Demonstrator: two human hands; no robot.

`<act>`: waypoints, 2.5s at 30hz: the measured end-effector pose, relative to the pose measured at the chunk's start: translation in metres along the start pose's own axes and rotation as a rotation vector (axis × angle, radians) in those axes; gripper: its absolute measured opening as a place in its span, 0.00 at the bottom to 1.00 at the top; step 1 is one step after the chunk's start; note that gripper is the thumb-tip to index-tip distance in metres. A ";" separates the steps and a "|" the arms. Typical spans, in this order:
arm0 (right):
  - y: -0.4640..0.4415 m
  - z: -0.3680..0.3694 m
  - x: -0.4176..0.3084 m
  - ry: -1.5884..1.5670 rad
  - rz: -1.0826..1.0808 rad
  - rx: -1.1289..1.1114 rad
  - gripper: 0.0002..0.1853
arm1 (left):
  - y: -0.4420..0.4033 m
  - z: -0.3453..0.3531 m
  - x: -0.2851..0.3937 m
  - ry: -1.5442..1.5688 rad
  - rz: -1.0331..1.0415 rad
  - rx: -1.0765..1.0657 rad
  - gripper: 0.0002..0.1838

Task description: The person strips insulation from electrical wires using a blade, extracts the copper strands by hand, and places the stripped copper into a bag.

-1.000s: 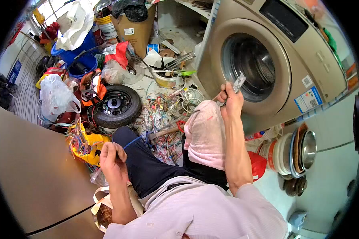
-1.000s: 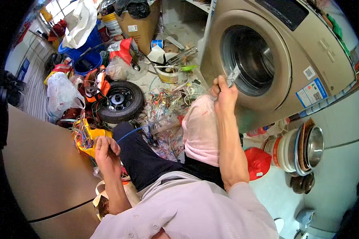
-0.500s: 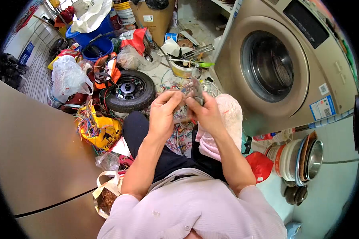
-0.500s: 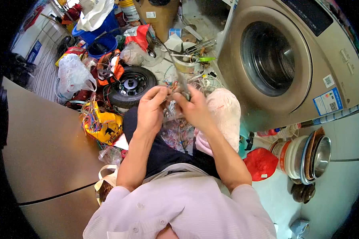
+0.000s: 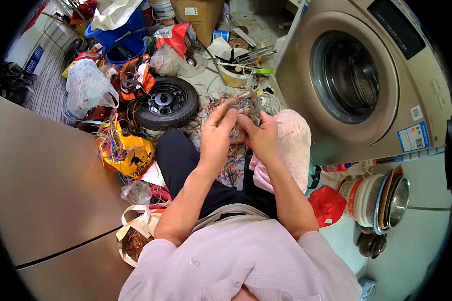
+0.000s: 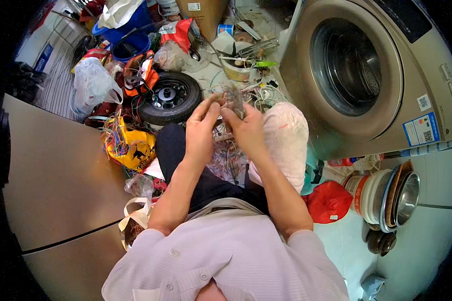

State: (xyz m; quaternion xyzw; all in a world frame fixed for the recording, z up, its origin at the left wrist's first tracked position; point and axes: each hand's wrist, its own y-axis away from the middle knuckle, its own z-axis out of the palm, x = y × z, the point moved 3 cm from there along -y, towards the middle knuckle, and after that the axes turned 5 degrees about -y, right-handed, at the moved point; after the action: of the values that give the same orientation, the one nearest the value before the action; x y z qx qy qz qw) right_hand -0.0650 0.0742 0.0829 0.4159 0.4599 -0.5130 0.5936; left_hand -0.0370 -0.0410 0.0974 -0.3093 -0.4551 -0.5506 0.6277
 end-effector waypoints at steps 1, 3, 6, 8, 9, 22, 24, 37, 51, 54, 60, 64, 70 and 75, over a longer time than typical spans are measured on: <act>-0.001 -0.003 -0.001 -0.001 -0.003 0.000 0.07 | -0.002 -0.011 -0.008 -0.001 0.003 -0.002 0.18; -0.003 -0.011 0.001 -0.083 0.075 0.051 0.06 | -0.004 -0.027 -0.016 -0.853 0.332 -0.103 0.20; -0.002 -0.014 0.006 -0.057 0.097 0.022 0.07 | 0.012 -0.029 -0.033 -0.737 -0.072 -0.405 0.16; 0.000 -0.021 0.013 -0.010 0.111 0.136 0.07 | 0.020 -0.034 -0.052 -0.760 -0.113 -0.495 0.13; -0.002 -0.026 0.013 -0.009 0.116 0.124 0.07 | 0.026 -0.035 -0.062 -0.681 -0.142 -0.522 0.13; -0.008 -0.040 0.002 -0.192 -0.032 0.259 0.08 | 0.041 -0.048 -0.063 -0.599 -0.347 -0.496 0.11; -0.008 -0.042 0.000 -0.116 -0.119 0.328 0.07 | 0.047 -0.052 -0.066 -0.473 -0.366 -0.419 0.11; -0.012 -0.026 0.000 -0.809 0.169 0.287 0.10 | 0.044 -0.051 -0.070 0.787 -0.517 -0.301 0.11; -0.033 -0.089 -0.088 -0.509 -0.156 0.074 0.10 | 0.087 -0.157 -0.074 0.185 -0.527 0.143 0.12; -0.028 -0.062 -0.071 -0.573 -0.081 0.038 0.10 | 0.067 -0.177 -0.027 0.166 -0.253 0.194 0.13; -0.022 -0.032 -0.035 -0.531 0.052 0.060 0.11 | 0.034 -0.287 0.086 0.098 0.259 0.633 0.08; -0.016 -0.021 -0.023 -0.511 0.129 0.044 0.10 | 0.002 -0.361 0.115 -0.190 0.345 0.640 0.08; -0.015 0.005 0.002 -0.654 0.290 -0.072 0.11 | -0.004 -0.288 0.095 -1.263 0.289 0.498 0.25; -0.015 0.020 0.011 -0.670 0.321 -0.064 0.11 | 0.017 -0.113 0.022 -0.934 0.265 -0.074 0.20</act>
State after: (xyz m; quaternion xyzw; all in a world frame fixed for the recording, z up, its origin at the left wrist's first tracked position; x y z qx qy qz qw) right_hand -0.0765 0.0503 0.0762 0.2730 0.1851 -0.5064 0.7967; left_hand 0.0052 -0.1467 0.0744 -0.6008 -0.6251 -0.2839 0.4095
